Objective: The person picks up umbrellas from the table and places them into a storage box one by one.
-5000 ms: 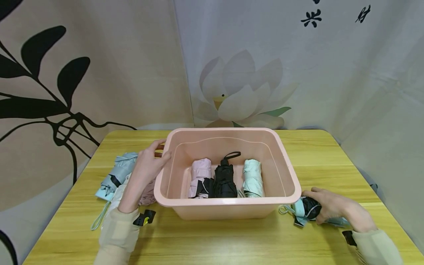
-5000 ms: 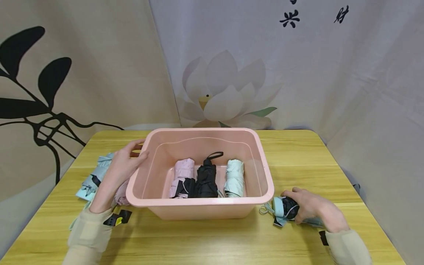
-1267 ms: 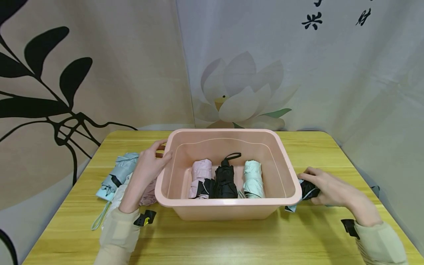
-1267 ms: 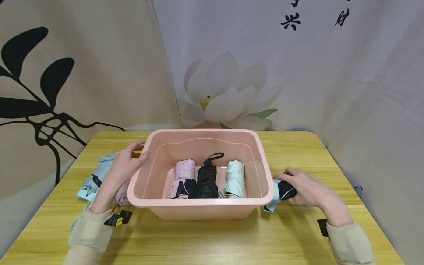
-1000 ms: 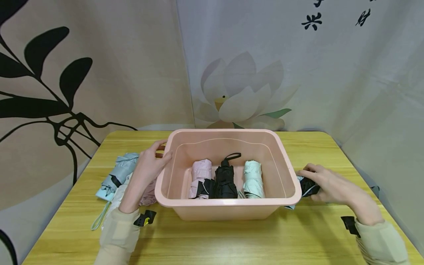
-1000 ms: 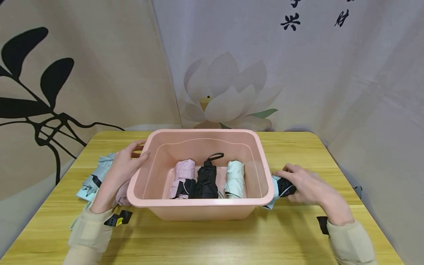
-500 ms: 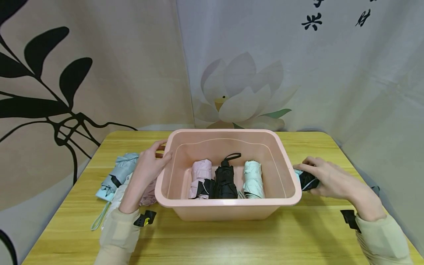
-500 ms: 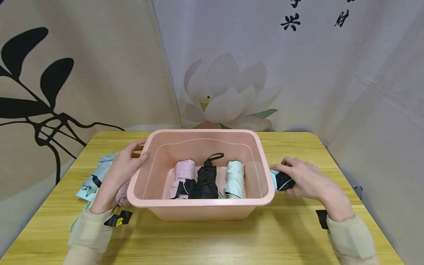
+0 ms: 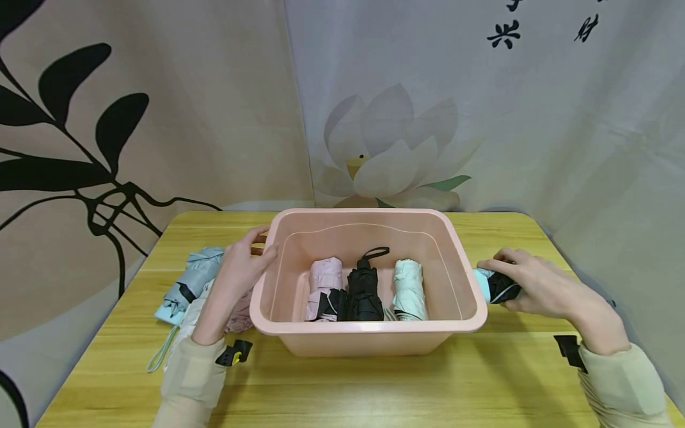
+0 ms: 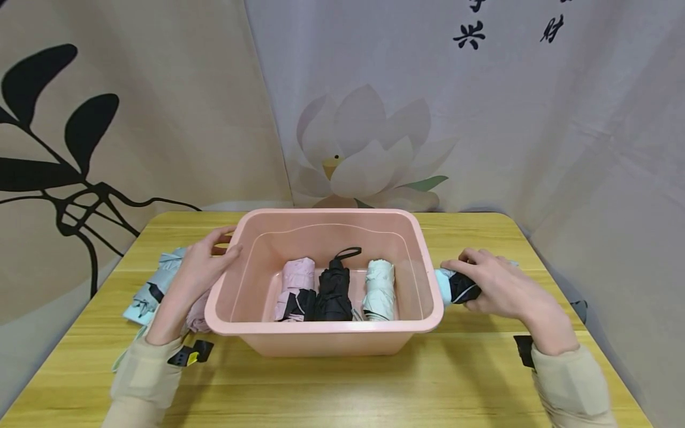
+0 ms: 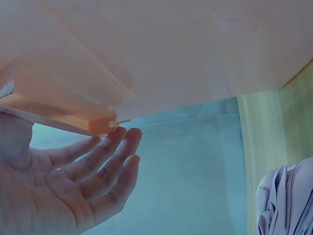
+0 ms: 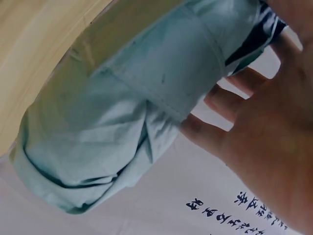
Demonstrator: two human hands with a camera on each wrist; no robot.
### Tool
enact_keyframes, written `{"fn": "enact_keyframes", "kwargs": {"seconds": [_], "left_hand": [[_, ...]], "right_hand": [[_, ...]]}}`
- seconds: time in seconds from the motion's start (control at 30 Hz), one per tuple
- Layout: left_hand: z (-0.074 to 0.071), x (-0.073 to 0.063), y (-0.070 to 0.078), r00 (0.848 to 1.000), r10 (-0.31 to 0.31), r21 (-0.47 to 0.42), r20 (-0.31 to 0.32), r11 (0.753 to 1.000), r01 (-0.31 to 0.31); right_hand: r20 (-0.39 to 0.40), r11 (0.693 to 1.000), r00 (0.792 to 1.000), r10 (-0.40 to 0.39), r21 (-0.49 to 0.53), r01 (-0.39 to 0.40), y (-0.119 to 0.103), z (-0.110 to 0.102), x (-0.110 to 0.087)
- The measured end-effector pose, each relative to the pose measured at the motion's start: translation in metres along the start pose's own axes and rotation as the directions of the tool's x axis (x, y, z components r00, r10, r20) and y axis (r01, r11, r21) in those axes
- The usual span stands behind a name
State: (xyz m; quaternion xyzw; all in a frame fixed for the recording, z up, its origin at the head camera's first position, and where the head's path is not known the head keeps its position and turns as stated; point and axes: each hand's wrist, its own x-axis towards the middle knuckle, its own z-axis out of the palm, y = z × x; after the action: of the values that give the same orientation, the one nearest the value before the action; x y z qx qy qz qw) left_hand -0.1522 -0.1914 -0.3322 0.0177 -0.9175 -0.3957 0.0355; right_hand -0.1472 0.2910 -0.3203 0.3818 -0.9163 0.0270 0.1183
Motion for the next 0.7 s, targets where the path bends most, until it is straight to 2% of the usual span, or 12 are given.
{"fn": "enact_keyframes", "kwargs": {"seconds": [0.23, 0.7], "left_hand": [[-0.0012, -0.0009, 0.0003, 1.0, 0.0, 0.0, 0.002, 1.0, 0.0], [-0.0008, -0.0006, 0.0011, 1.0, 0.004, 0.011, -0.001, 1.0, -0.004]], "right_hand": [[-0.09, 0.997, 0.993, -0.081, -0.018, 0.08, 0.0042, -0.0012, -0.0006], [-0.099, 0.997, 0.992, -0.077, -0.037, 0.074, 0.0035, -0.0088, -0.0005]]}}
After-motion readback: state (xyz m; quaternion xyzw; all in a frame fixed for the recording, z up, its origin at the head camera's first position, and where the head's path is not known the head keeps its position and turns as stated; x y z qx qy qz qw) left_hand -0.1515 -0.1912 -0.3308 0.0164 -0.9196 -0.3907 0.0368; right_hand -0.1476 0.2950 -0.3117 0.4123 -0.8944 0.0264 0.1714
